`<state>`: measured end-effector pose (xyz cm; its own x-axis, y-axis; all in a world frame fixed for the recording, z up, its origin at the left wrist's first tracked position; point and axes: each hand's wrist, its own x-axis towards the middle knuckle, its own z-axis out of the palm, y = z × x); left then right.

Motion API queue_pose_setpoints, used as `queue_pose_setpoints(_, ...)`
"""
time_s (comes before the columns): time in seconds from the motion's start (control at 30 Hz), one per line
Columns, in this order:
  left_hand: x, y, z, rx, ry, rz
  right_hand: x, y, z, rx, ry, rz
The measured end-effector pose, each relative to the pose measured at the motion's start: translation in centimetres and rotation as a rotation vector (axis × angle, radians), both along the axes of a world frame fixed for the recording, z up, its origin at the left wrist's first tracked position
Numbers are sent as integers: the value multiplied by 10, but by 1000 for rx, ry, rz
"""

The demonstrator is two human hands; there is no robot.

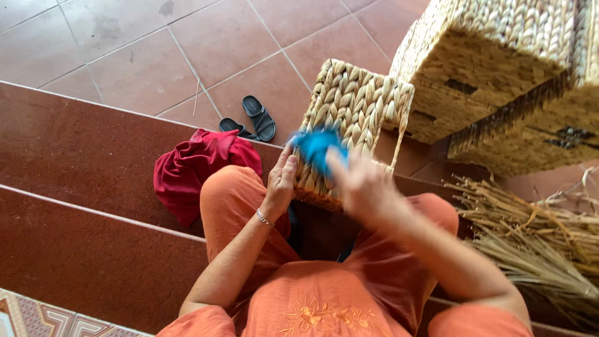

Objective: The person sits on the floor and wipes the exterior and interior of woven baskets with a blue cloth. They handle one basket at a time, turning it over to clean all sides, then place it aside and pick up another.

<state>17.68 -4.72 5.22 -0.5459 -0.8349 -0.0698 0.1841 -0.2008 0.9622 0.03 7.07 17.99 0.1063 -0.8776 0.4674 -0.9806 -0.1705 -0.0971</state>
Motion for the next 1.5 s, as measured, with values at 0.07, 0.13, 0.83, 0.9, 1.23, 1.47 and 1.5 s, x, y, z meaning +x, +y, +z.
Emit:
queue_pose_setpoints(0.07, -3, -5, -3, -33, 2, 6, 26, 38, 4, 5, -28, 81)
queue_pose_setpoints(0.13, -8, -3, -3, -248, 110, -1, 21, 42, 0, 47, -38, 21)
queue_pose_setpoints(0.83, -21, -14, -3, -190, 120, 37, 4, 14, 3, 48, -24, -12)
queue_pose_setpoints(0.9, -21, -6, 3, -225, 96, 16, -26, -21, -5, 46, 153, -191)
queue_pose_setpoints(1.23, -11, 0, 10, -269, 138, 27, -73, -115, 4, 68, 138, -380)
queue_pose_setpoints(1.47, -19, -25, 2, -242, 95, 33, 20, 31, 12, 89, 75, 50)
queue_pose_setpoints(1.5, -20, -25, 4, -199, 102, 34, 16, 32, 9, 144, 89, 42)
